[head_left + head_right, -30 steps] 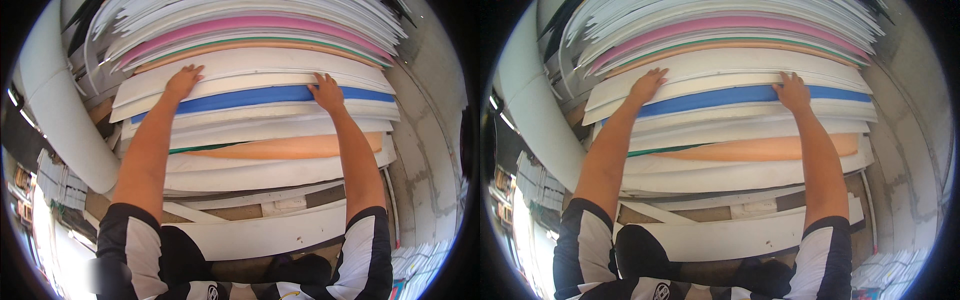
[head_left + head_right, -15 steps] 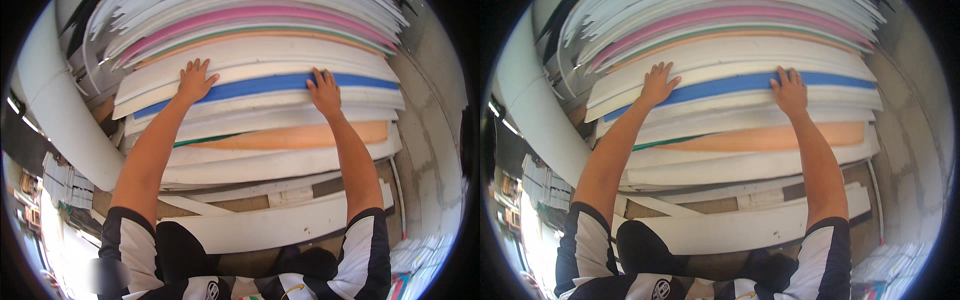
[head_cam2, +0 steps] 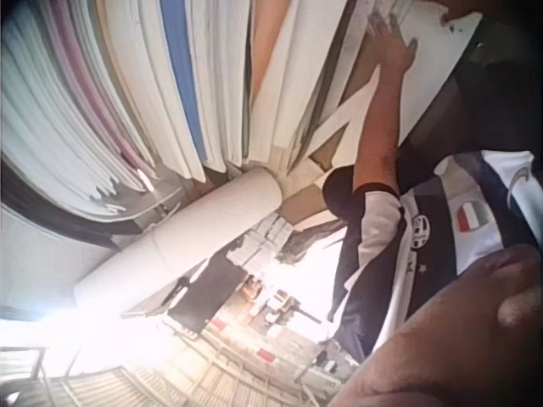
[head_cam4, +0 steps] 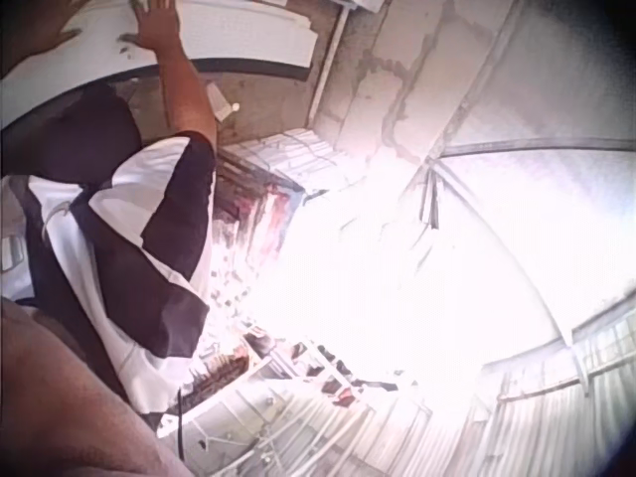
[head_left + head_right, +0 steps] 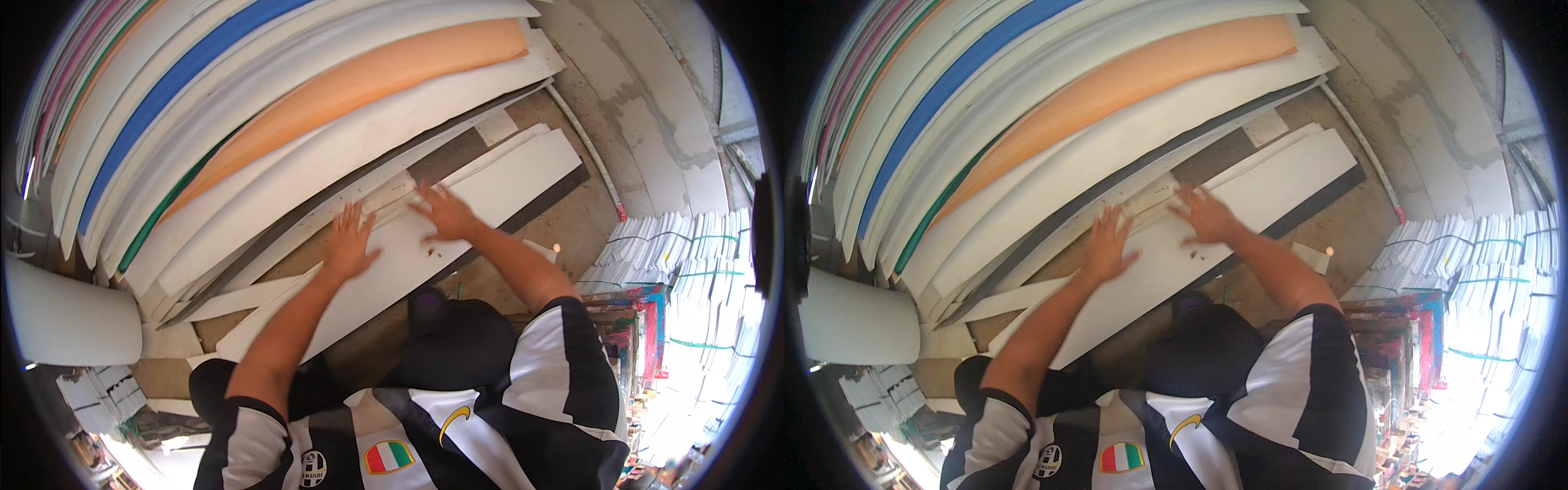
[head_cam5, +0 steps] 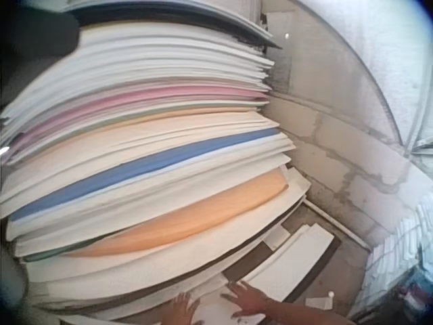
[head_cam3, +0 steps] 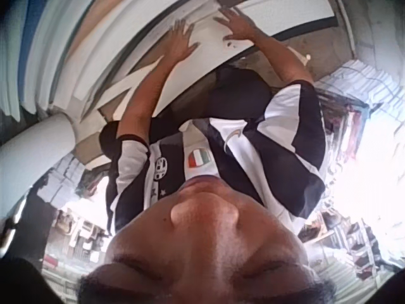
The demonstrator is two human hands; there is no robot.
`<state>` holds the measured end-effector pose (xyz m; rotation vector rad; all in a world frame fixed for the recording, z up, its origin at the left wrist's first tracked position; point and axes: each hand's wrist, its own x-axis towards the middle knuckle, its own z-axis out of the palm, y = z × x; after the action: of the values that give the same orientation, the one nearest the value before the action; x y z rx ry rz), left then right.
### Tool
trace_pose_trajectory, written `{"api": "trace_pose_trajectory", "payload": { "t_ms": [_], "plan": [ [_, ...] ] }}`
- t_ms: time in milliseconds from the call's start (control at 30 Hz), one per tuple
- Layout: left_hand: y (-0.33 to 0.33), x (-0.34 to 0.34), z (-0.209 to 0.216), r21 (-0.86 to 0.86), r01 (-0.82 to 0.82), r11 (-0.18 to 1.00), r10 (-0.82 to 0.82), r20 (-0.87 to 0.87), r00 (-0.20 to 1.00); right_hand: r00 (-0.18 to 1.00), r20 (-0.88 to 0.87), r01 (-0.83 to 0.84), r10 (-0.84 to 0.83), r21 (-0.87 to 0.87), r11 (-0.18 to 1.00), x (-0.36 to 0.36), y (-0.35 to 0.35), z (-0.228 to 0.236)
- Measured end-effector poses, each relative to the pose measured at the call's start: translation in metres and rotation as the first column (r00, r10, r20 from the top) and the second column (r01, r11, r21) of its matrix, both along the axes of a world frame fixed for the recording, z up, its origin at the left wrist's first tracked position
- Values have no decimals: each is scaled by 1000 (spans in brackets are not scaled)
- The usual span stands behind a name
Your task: The person sits on the floor and organizes long, flat, colorful materials by stacking them. The person then picks up bundles of white rectangular tiles and places them on a shelf.
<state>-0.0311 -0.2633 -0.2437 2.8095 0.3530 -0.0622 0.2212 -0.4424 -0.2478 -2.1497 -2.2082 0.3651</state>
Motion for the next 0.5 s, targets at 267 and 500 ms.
{"api": "trace_pose_trajectory", "payload": {
  "t_ms": [267, 500],
  "plan": [
    [-104, -58, -1, -33, -93, 995, 58, -569, 820, 993, 38, -98, 112, -264, 960, -15, -58, -4],
    [-77, -62, 7, -132, -67, 989, -24, -592, 806, 985, -125, -136, 122, -106, 985, 16, -72, -21]
  ]
}}
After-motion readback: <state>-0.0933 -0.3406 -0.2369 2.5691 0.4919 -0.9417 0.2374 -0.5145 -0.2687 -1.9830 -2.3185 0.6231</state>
